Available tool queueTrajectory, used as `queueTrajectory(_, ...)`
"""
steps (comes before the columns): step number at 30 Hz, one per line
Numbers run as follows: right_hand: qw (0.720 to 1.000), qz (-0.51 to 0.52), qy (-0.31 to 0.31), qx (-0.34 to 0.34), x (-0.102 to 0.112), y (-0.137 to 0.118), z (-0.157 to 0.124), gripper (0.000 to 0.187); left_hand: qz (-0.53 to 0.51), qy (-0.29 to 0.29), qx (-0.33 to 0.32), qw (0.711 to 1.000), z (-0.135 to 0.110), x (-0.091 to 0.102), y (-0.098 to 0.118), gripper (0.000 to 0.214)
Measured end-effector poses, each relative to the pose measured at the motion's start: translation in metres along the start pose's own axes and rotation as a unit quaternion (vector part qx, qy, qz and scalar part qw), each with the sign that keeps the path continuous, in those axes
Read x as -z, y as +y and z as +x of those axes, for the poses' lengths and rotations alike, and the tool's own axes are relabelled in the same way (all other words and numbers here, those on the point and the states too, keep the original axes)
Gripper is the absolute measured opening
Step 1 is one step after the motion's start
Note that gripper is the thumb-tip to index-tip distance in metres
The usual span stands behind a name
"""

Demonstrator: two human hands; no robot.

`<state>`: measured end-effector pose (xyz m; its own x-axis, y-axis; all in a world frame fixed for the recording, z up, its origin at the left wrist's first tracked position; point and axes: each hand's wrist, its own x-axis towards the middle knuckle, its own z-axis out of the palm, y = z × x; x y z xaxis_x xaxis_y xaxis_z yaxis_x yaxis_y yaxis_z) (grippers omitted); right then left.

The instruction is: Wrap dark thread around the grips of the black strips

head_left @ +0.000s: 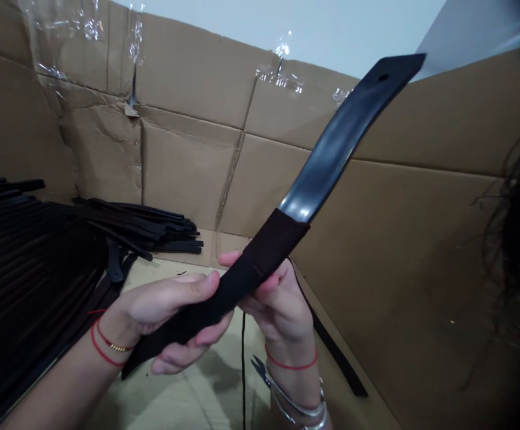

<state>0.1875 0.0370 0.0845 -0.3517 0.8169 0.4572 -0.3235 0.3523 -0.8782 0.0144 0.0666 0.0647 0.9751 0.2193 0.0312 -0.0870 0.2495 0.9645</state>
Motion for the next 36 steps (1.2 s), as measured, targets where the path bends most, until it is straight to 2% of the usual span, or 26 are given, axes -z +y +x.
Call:
queueTrajectory(1,0.999,-0.015,0.026,0.018,-0.002,0.003,0.001,0.036,0.042,0.034,-0.011,0.998,0.003,-0.001,0.0,0.065)
queueTrajectory(2,0.996,-0.034,0.074,0.042,-0.004,0.006,0.002,0.033,0.105,0.108,-0.04,0.988,0.005,-0.004,0.0,0.064)
queueTrajectory(3,0.987,-0.053,0.133,0.067,-0.007,0.009,0.004,0.03,0.181,0.207,-0.08,0.958,0.007,-0.008,0.001,0.058)
queueTrajectory(5,0.964,-0.079,0.233,0.101,-0.011,0.013,0.007,0.028,0.312,0.386,-0.149,0.855,0.009,-0.016,0.002,0.043)
queueTrajectory(6,0.959,-0.082,0.251,0.101,-0.013,0.015,0.008,0.029,0.344,0.428,-0.166,0.819,0.008,-0.019,0.003,0.039)
queueTrajectory(7,0.964,-0.074,0.24,0.09,-0.014,0.016,0.01,0.032,0.346,0.432,-0.168,0.816,0.007,-0.021,0.004,0.038)
queueTrajectory(10,0.986,-0.045,0.151,0.06,-0.016,0.017,0.01,0.043,0.226,0.311,-0.118,0.915,0.003,-0.017,0.006,0.047)
queueTrajectory(12,0.975,-0.081,0.179,0.105,-0.015,0.018,0.01,0.046,0.18,0.26,-0.093,0.944,0.004,-0.013,0.007,0.054)
queueTrajectory(14,0.95,-0.121,0.243,0.155,-0.013,0.019,0.01,0.048,0.23,0.372,-0.122,0.891,0.009,-0.012,0.007,0.051)
queueTrajectory(16,0.955,-0.106,0.238,0.143,-0.01,0.019,0.011,0.045,0.262,0.477,-0.139,0.827,0.014,-0.014,0.004,0.049)
queueTrajectory(17,0.969,-0.082,0.202,0.116,-0.008,0.018,0.011,0.041,0.25,0.474,-0.126,0.835,0.016,-0.016,0.003,0.05)
queueTrajectory(19,0.988,-0.041,0.133,0.068,-0.005,0.015,0.012,0.032,0.197,0.371,-0.083,0.904,0.018,-0.018,0.0,0.054)
queueTrajectory(20,0.99,-0.033,0.124,0.058,-0.005,0.014,0.013,0.031,0.184,0.322,-0.071,0.926,0.018,-0.018,-0.001,0.055)
queueTrajectory(21,0.987,-0.031,0.141,0.066,-0.005,0.014,0.013,0.031,0.199,0.313,-0.076,0.926,0.018,-0.018,-0.002,0.053)
queueTrajectory(22,0.98,-0.034,0.176,0.085,-0.005,0.013,0.013,0.031,0.241,0.346,-0.092,0.902,0.018,-0.018,-0.002,0.049)
queueTrajectory(23,0.97,-0.04,0.214,0.105,-0.005,0.013,0.013,0.029,0.296,0.405,-0.111,0.858,0.018,-0.017,-0.002,0.043)
queueTrajectory(24,0.963,-0.044,0.238,0.116,-0.005,0.013,0.013,0.028,0.348,0.456,-0.122,0.81,0.017,-0.016,0.0,0.038)
queueTrajectory(25,0.964,-0.049,0.235,0.113,-0.005,0.012,0.013,0.026,0.379,0.475,-0.119,0.785,0.016,-0.015,0.001,0.037)
queueTrajectory(26,0.97,-0.059,0.213,0.099,-0.005,0.012,0.012,0.025,0.385,0.452,-0.103,0.798,0.014,-0.014,0.003,0.039)
queueTrajectory(28,0.978,-0.094,0.17,0.07,-0.004,0.01,0.011,0.021,0.33,0.317,-0.056,0.887,0.011,-0.011,0.007,0.047)
queueTrajectory(29,0.975,-0.116,0.173,0.074,-0.004,0.009,0.01,0.019,0.298,0.263,-0.04,0.917,0.011,-0.009,0.008,0.049)
queueTrajectory(30,0.967,-0.133,0.196,0.093,-0.004,0.008,0.01,0.017,0.294,0.277,-0.046,0.914,0.01,-0.008,0.009,0.048)
queueTrajectory(31,0.956,-0.138,0.228,0.118,-0.004,0.008,0.009,0.016,0.309,0.336,-0.066,0.887,0.011,-0.008,0.009,0.046)
queueTrajectory(33,0.952,-0.112,0.251,0.132,-0.005,0.008,0.009,0.018,0.346,0.462,-0.112,0.809,0.012,-0.009,0.007,0.044)
queueTrajectory(34,0.964,-0.089,0.224,0.113,-0.005,0.008,0.009,0.023,0.341,0.463,-0.115,0.81,0.012,-0.01,0.006,0.046)
queueTrajectory(36,0.985,-0.052,0.154,0.063,-0.005,0.008,0.008,0.033,0.285,0.339,-0.083,0.893,0.012,-0.014,0.003,0.052)
